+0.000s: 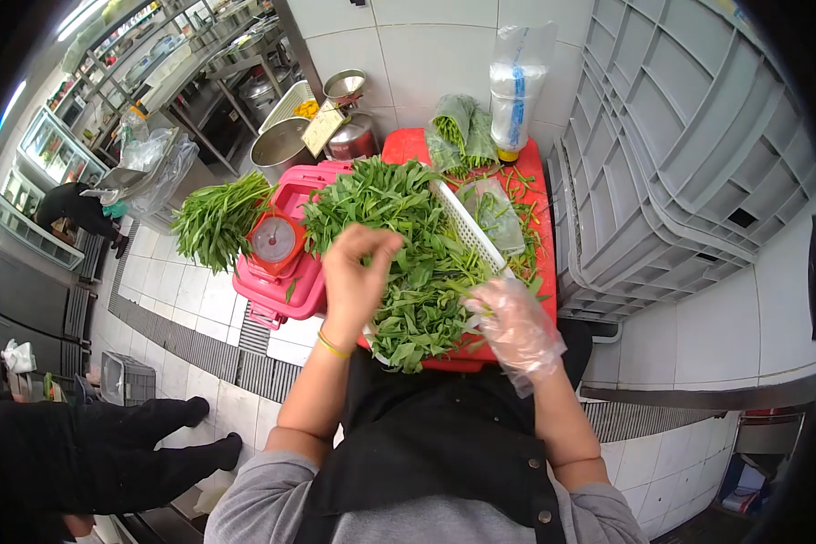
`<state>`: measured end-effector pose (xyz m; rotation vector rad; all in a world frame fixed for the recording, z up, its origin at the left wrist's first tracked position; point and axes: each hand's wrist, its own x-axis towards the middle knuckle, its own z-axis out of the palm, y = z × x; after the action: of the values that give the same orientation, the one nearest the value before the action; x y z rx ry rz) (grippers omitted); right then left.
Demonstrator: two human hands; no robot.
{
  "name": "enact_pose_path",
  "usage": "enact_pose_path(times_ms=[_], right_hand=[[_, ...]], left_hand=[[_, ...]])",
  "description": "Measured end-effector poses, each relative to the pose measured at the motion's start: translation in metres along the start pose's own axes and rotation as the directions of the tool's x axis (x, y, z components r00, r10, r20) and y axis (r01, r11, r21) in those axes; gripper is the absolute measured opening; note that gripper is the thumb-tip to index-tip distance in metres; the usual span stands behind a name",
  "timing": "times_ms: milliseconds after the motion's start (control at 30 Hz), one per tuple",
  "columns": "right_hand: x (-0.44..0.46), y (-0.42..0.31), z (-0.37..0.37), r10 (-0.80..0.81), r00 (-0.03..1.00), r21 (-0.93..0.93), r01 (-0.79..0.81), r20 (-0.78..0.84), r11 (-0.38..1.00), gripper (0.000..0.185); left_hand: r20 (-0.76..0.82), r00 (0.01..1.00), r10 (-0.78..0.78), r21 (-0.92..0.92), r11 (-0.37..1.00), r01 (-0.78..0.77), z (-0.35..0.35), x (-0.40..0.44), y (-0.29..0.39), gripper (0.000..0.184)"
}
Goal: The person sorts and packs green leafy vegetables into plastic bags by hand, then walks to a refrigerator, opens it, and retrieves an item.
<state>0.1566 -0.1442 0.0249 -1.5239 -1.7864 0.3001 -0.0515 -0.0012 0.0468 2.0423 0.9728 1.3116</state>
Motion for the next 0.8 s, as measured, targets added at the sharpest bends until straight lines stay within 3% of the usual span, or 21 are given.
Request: enact_pose_path(times_ms=[33,100,167,200,233,300,367,400,467,533,600,633,700,800], right_hand=[[-0.004,0.001,-0.008,0.070,0.997,0.026,-0.069,-0.020,0.997,0.017],[-0.016,0.015,-0.015,0.254,0.967,0.157,-0.248,-0.024,0.956,0.016],[-0.023,0.017,-0.013,0.438,0.894,0.467,-0.349,-0.093,0.812,0.016],[-0.025,0.021,-0.018,0.417,0.908,0.523,-0.336,-0.041,0.783,0.017],[-0.028,0.022,-0.022,0.407,0.912,0.404,-0.353,-0.053,0.844,0.017],[-0.024,0.005,-0.039,0.320,0.946,0.257,-0.297,-0.053,0.920,0.018],[-0.031,0.009,-0.035,0.295,0.939,0.400,-0.206,-0.176,0.893,0.018],[-0.033,0.016,-0.043,0.128,0.969,0.121,-0.104,-0.211,0.987,0.020],[-0.046,0.028,-0.044,0.378,0.904,0.565,-0.209,-0.199,0.798,0.022],[-0.054,0.028,-0.051,0.526,0.836,0.727,-0.261,-0.158,0.635,0.022],[-0.053,0.028,-0.050,0.575,0.794,0.756,-0.250,-0.199,0.605,0.024],[-0.050,0.027,-0.048,0.580,0.791,0.757,-0.253,-0.196,0.602,0.024],[-0.043,0.026,-0.044,0.534,0.824,0.757,-0.221,-0.192,0.614,0.023],[-0.036,0.034,-0.031,0.520,0.849,0.805,-0.247,-0.089,0.540,0.023]], left_hand=[[-0.069,0.997,-0.026,-0.022,0.999,0.024,-0.004,0.011,0.007,0.006],[-0.146,0.985,0.092,0.051,0.995,-0.085,-0.001,0.032,0.019,0.010],[-0.084,0.980,0.178,-0.033,0.983,-0.181,0.018,0.045,0.027,0.011],[0.055,0.985,0.162,-0.082,0.984,-0.157,0.030,0.050,0.031,0.015],[0.201,0.951,0.235,-0.169,0.965,-0.202,0.044,0.055,0.027,0.025],[0.310,0.894,0.324,-0.162,0.944,-0.286,0.075,0.056,0.014,0.044],[0.617,0.760,0.206,0.126,0.927,-0.354,0.077,0.047,-0.003,0.039],[0.718,0.693,0.064,0.238,0.913,-0.330,0.078,0.041,-0.015,0.032],[0.757,0.584,-0.294,0.485,0.851,-0.201,0.078,0.021,-0.027,0.029],[0.763,0.503,-0.405,0.588,0.758,-0.282,0.062,0.003,-0.020,0.031],[0.762,0.485,-0.430,0.599,0.753,-0.272,0.057,-0.012,-0.043,0.028],[0.751,0.525,-0.401,0.582,0.777,-0.239,0.051,-0.015,-0.050,0.025],[0.736,0.567,-0.370,0.499,0.863,-0.084,0.034,-0.008,-0.059,0.020],[0.634,0.743,-0.217,0.084,0.973,0.213,-0.001,0.014,-0.053,0.015]])
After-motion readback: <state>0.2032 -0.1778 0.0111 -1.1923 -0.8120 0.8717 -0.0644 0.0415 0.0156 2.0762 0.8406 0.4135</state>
